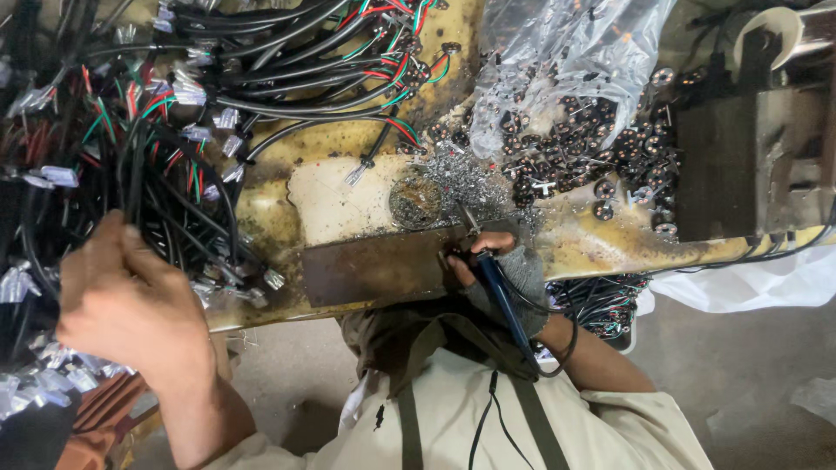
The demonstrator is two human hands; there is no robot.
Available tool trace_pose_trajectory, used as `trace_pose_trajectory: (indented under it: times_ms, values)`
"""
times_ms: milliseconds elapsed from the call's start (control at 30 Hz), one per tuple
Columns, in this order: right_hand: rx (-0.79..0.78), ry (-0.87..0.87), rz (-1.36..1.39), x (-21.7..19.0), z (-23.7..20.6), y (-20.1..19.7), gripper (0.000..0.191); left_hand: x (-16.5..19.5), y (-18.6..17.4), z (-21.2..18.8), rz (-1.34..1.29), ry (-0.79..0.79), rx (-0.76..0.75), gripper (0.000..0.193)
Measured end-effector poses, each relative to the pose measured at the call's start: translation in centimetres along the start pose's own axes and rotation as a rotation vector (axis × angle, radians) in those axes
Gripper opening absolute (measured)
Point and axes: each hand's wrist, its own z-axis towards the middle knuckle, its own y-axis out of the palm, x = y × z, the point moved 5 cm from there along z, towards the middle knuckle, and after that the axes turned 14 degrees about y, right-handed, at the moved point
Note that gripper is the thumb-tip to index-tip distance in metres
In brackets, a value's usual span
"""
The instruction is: The person uses a soldering iron to join small wires to a black circular component on a workbench. They repeatedly heat the connection points and apply solder, handling multiple wire assemblies one at a time. The workspace contains many similar components and loose wires.
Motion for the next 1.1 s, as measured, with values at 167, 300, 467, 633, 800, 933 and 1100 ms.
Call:
trace_pose_trajectory:
  times_ms: [167,300,467,633,800,933,1100]
  values:
    - [0.022,-0.007,-0.035,0.4,-0.4,-0.1,0.026,2.7,-2.3,-1.0,-0.214,-0.071,0.434,0.023]
    - [-0.116,-0.023,0.444,-0.2,0.0,-1.5,0.029,11.3,0.1,-3.2,-0.965,0.068,0.345,0.012]
    - [0.088,0.298,0.786,0.8,0.9,-5.4,0.033,19.2,4.5,-8.9,-1.598,0.147,-0.567,0.021]
    - [-0.095,0.313,0.795,1.1,0.0,-3.9,0.053,18.1,5.8,-10.2,-1.427,0.233,-0.977,0.023]
    - [-0.137,0.355,0.608,2.0,-0.7,-2.0,0.055,15.4,4.7,-7.9,-1.281,0.360,-1.083,0.022]
    - [-0.114,0.075,0.440,0.3,-0.5,-1.2,0.058,18.1,3.8,-5.6,-1.359,0.381,-0.656,0.027]
    - [-0.242,0.490,0.758,1.9,0.5,-0.1,0.050,20.4,6.2,-6.3,-1.293,0.133,-0.839,0.027]
